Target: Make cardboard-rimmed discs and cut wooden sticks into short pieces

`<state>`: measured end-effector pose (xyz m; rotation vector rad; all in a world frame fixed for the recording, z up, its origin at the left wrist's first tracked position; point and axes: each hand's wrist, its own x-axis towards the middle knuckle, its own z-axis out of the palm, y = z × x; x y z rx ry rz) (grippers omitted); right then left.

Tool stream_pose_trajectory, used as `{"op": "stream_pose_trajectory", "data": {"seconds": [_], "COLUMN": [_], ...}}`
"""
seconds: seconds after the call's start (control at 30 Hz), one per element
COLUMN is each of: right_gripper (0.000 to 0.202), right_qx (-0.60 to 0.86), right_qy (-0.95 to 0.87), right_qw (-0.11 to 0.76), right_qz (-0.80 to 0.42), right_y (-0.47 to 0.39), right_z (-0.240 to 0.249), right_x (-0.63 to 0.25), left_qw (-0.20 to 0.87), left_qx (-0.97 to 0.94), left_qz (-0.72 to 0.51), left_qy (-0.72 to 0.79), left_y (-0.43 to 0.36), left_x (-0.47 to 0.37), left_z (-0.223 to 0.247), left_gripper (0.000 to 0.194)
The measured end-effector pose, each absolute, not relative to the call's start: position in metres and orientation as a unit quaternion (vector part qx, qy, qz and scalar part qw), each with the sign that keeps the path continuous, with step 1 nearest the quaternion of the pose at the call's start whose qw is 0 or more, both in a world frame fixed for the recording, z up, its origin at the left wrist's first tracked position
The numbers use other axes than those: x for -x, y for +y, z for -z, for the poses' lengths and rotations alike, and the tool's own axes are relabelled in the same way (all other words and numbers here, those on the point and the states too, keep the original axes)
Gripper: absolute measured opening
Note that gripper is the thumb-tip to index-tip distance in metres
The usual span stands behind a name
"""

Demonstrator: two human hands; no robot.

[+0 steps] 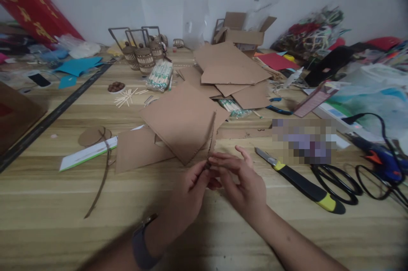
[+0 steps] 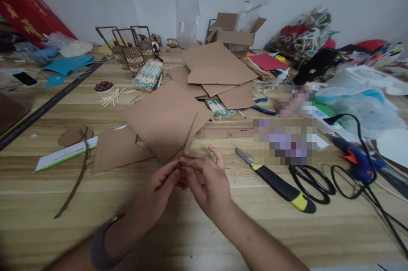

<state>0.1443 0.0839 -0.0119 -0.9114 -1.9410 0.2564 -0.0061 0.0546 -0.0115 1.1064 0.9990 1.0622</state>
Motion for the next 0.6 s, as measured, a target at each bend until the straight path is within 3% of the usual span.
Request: {"op": "stream_pose_trajectory", "data": {"seconds": [0.17,0.6], "right_gripper": [0.014,0.017], "right_qx": [0.38,0.335], "right_qy": [-0.775,-0.84], "right_qw": [0.494,0.427], "right_qz": [-0.1,-0.032], "right_y": [0.084,0.083], "right_z": [0.009,0.016], "right_x": [-0.146,-0.142], "left_qw": [0.616,0.575], "left_qx": [-0.491,-0.506], "left_qz": [-0.446,-0.436], "left_qy": [0.424,0.472], "left_y": [0.054,0.058], "left_x": [0.007,0.011], "left_z": [0.012,0.006], "left_gripper": [0.032,0.033]}}
